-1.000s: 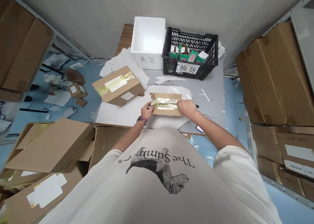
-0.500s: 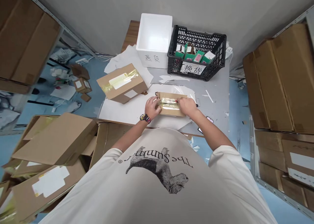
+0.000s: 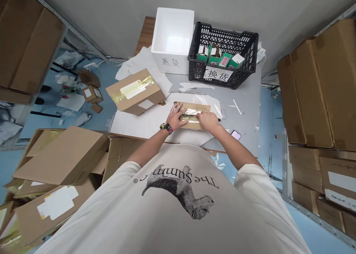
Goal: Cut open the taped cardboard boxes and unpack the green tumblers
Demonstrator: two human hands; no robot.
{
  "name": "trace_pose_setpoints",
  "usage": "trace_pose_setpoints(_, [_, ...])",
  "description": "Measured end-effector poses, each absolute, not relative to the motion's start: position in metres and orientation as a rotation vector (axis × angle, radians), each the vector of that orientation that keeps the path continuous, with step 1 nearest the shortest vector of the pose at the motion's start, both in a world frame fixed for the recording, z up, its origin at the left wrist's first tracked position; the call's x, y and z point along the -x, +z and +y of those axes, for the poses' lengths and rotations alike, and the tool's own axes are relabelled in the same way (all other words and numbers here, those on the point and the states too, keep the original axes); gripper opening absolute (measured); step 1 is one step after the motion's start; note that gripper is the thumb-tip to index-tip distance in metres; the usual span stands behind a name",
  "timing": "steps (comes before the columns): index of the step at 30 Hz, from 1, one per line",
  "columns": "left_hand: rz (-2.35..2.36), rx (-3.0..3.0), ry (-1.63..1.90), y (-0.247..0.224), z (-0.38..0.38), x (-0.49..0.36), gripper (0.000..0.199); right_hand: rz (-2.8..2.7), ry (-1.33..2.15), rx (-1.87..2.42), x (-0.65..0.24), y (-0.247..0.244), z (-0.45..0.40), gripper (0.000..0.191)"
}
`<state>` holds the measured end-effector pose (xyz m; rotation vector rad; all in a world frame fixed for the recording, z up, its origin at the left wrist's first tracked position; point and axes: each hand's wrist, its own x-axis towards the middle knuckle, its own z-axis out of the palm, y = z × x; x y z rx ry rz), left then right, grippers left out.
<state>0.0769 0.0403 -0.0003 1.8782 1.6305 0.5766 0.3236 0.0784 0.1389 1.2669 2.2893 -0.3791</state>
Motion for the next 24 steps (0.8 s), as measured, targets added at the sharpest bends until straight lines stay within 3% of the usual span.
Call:
trace_pose_setpoints(14, [1.614, -1.877, 0.533, -0.002, 0.041, -0.075, 0.097, 2.349, -0.352, -1.139, -0.311, 0.147, 0.087, 0.046])
trace_pose_setpoints(24, [1.623, -1.883, 0.522, 0.0, 0.04, -0.073, 0.099, 2.112, -0.254, -1.294, -0.368, 0.155, 0.082, 0.045])
